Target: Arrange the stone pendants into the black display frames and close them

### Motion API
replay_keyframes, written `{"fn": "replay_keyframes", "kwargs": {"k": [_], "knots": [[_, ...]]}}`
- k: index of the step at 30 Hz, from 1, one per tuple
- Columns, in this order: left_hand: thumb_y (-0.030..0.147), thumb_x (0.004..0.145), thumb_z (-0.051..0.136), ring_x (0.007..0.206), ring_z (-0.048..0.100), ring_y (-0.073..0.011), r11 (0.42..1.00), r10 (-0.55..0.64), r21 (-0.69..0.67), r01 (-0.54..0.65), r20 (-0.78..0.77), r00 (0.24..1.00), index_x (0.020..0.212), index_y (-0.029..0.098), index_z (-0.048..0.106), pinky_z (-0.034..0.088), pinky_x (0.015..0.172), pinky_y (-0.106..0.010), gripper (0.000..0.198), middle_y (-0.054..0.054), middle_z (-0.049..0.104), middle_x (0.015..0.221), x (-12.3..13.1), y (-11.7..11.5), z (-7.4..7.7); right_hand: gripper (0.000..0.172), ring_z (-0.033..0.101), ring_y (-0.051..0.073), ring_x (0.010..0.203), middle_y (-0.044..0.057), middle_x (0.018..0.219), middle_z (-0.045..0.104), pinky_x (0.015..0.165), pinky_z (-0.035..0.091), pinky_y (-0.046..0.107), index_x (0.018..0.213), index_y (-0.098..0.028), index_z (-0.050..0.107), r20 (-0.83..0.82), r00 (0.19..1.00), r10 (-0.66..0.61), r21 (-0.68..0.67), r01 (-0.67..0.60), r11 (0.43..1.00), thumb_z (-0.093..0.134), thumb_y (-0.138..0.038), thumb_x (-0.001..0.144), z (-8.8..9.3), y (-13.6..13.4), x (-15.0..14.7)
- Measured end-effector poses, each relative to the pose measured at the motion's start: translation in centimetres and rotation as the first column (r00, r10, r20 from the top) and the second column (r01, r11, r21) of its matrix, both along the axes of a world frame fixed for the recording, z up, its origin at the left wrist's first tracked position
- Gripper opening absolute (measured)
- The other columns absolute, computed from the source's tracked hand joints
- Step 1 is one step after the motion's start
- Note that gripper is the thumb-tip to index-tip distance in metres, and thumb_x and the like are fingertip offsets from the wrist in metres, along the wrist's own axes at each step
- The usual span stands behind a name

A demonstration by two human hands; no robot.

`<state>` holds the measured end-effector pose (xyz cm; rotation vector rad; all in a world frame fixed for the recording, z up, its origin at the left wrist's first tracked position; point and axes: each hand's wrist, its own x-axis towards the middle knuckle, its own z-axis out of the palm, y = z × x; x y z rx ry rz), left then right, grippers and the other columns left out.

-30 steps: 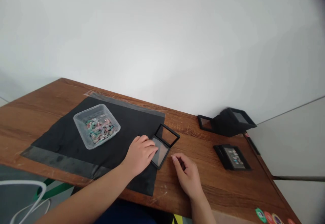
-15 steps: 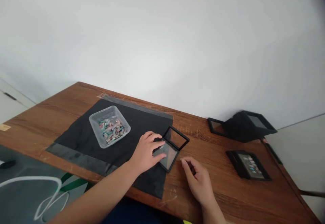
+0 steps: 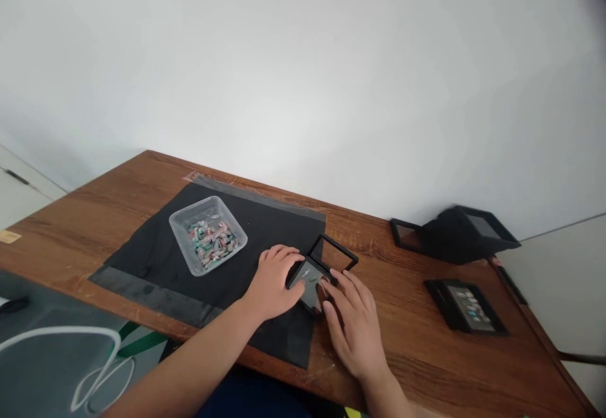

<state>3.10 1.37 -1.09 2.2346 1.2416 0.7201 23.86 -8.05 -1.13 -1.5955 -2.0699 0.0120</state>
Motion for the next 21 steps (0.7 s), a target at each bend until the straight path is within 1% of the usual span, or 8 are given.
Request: {"fn": "replay_keyframes", "kwargs": {"k": [2, 4, 9, 14, 16, 19, 21], "knots": [[0.023, 0.079, 0.067, 0.129, 0.051, -0.0345, 1.0, -0.005, -0.003, 0.005, 0.007, 1.0, 0.121, 0.022, 0.065, 0.037, 0.108, -0.057, 0.042, -0.01, 0.065, 0.133, 0.03, -0.07, 0.04, 0.039, 0.039, 0.035, 0.145, 0.008, 0.154, 0.051, 0.113, 0.04, 0.057, 0.138, -0.027, 0.061, 0.066, 0.998, 0.006, -0.02, -0.005, 1.0, 0.051, -0.03, 0.1, -0.31, 0.05, -0.14], [0.022, 0.078, 0.068, 0.129, 0.05, -0.0345, 1.0, -0.009, -0.001, 0.009, 0.011, 1.0, 0.122, 0.021, 0.064, 0.036, 0.108, -0.056, 0.045, -0.011, 0.064, 0.134, 0.08, -0.17, 0.05, 0.043, 0.035, 0.035, 0.149, 0.006, 0.16, 0.045, 0.114, 0.038, 0.058, 0.143, -0.027, 0.057, 0.117, 0.993, 0.026, -0.049, -0.02, 0.999, 0.05, -0.031, 0.101, -0.66, 0.11, -0.17], [0.021, 0.078, 0.067, 0.129, 0.05, -0.0345, 1.0, -0.012, 0.012, 0.012, 0.014, 1.0, 0.125, 0.022, 0.064, 0.035, 0.109, -0.057, 0.047, -0.01, 0.064, 0.134, 0.08, -0.32, -0.01, 0.05, 0.03, 0.033, 0.152, 0.003, 0.163, 0.04, 0.117, 0.034, 0.058, 0.153, -0.031, 0.046, 0.182, 0.979, 0.088, -0.1, -0.07, 0.993, 0.048, -0.031, 0.102, -0.9, 0.32, -0.29], [0.02, 0.083, 0.066, 0.129, 0.051, -0.033, 0.999, -0.016, 0.029, 0.016, 0.009, 1.0, 0.127, 0.024, 0.065, 0.037, 0.108, -0.055, 0.044, -0.009, 0.064, 0.134, 0.03, -0.25, -0.2, 0.055, 0.029, 0.033, 0.152, 0.004, 0.163, 0.04, 0.118, 0.034, 0.059, 0.157, -0.028, 0.04, 0.189, 0.976, 0.112, -0.129, -0.088, 0.988, 0.048, -0.033, 0.103, -0.86, 0.28, -0.32], [0.019, 0.088, 0.063, 0.128, 0.051, -0.0322, 0.999, -0.014, 0.037, 0.014, 0.007, 1.0, 0.127, 0.026, 0.066, 0.037, 0.107, -0.055, 0.04, -0.008, 0.065, 0.134, 0.09, -0.16, -0.34, 0.055, 0.03, 0.033, 0.152, 0.004, 0.163, 0.04, 0.117, 0.034, 0.059, 0.156, -0.028, 0.04, 0.186, 0.976, 0.116, -0.129, -0.093, 0.987, 0.048, -0.033, 0.102, -0.86, 0.21, -0.25], [0.02, 0.095, 0.056, 0.127, 0.051, -0.0312, 0.999, -0.011, 0.046, 0.01, 0.006, 1.0, 0.128, 0.03, 0.069, 0.038, 0.105, -0.056, 0.036, -0.006, 0.066, 0.134, 0.22, 0.0, -0.55, 0.051, 0.03, 0.033, 0.152, 0.004, 0.164, 0.038, 0.117, 0.035, 0.059, 0.153, -0.03, 0.046, 0.177, 0.975, 0.133, -0.126, -0.111, 0.986, 0.049, -0.033, 0.102, -0.74, 0.14, -0.15], [0.019, 0.096, 0.055, 0.126, 0.051, -0.0312, 0.999, -0.011, 0.053, 0.01, 0.007, 1.0, 0.126, 0.032, 0.07, 0.038, 0.103, -0.056, 0.036, -0.005, 0.067, 0.134, 0.29, 0.07, -0.64, 0.05, 0.029, 0.033, 0.153, 0.003, 0.164, 0.038, 0.118, 0.034, 0.06, 0.152, -0.031, 0.047, 0.176, 0.973, 0.15, -0.132, -0.127, 0.983, 0.049, -0.032, 0.102, -0.61, 0.17, -0.12]]}}
